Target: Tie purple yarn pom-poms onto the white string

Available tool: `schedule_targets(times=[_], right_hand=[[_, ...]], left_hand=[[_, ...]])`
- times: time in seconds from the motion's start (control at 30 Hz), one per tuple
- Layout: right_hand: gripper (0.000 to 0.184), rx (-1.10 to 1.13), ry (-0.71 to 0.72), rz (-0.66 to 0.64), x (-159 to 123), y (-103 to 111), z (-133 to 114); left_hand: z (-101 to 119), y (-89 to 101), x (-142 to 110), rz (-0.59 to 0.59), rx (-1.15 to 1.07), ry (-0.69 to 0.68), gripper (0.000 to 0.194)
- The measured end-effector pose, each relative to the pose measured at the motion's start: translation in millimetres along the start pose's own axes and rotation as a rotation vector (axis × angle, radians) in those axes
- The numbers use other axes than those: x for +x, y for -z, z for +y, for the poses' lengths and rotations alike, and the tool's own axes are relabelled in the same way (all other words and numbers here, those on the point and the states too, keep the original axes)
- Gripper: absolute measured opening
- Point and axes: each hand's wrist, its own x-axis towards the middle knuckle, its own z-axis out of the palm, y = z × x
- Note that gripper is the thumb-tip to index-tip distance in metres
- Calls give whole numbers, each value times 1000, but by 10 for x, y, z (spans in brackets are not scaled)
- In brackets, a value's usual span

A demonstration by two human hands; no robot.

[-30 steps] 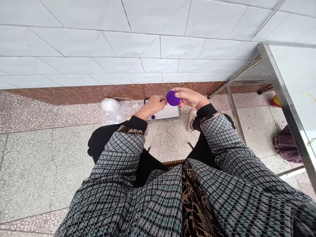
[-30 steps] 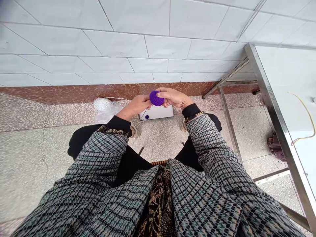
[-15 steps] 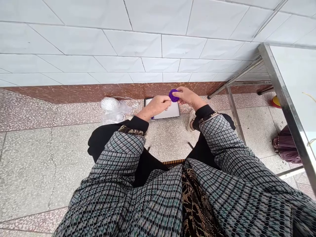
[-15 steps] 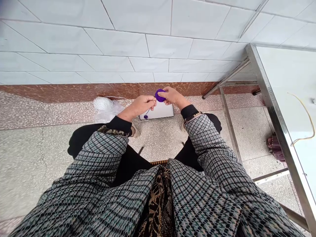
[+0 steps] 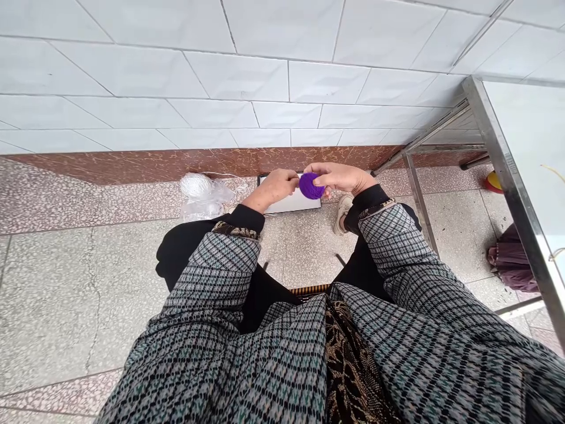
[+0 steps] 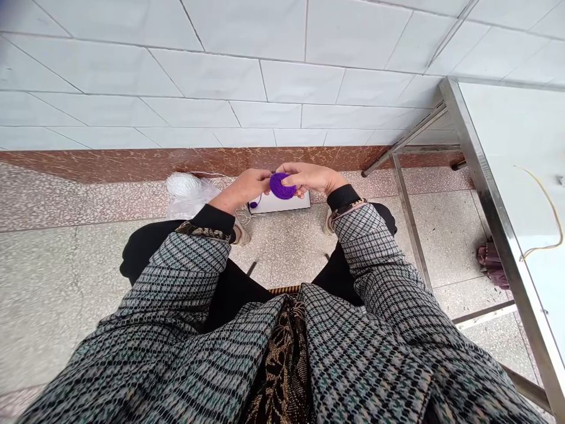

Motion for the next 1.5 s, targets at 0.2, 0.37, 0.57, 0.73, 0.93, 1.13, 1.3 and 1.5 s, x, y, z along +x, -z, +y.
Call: schedule_targets(times=[0.2, 0.37, 0.57, 0.73, 0.93, 1.13, 1.3, 1.5], right_hand=[[26, -235, -256, 225, 137, -55, 8], [15, 27, -179, 545, 210, -62, -10], [25, 420, 94, 484, 186, -72, -52], [31, 307, 125, 223, 46, -11, -64], [24, -122, -143, 97, 28, 31, -44], [24, -251, -227, 279, 169, -36, 2], [19, -24, -171, 459, 200, -56, -4], [34, 372, 77, 405, 173, -49, -16]], left_hand=[[32, 48, -34, 45, -58, -42, 22], [148, -21, -99, -75, -121, -115, 19], [233, -129, -139, -235, -146, -75, 21], [182, -75, -94, -131, -103, 5, 21], [25, 46, -35, 42, -66, -37, 22], [71, 22, -70, 46, -142, -71, 19], [198, -44, -122, -44, -126, -103, 18], [133, -174, -99, -194, -72, -106, 17]])
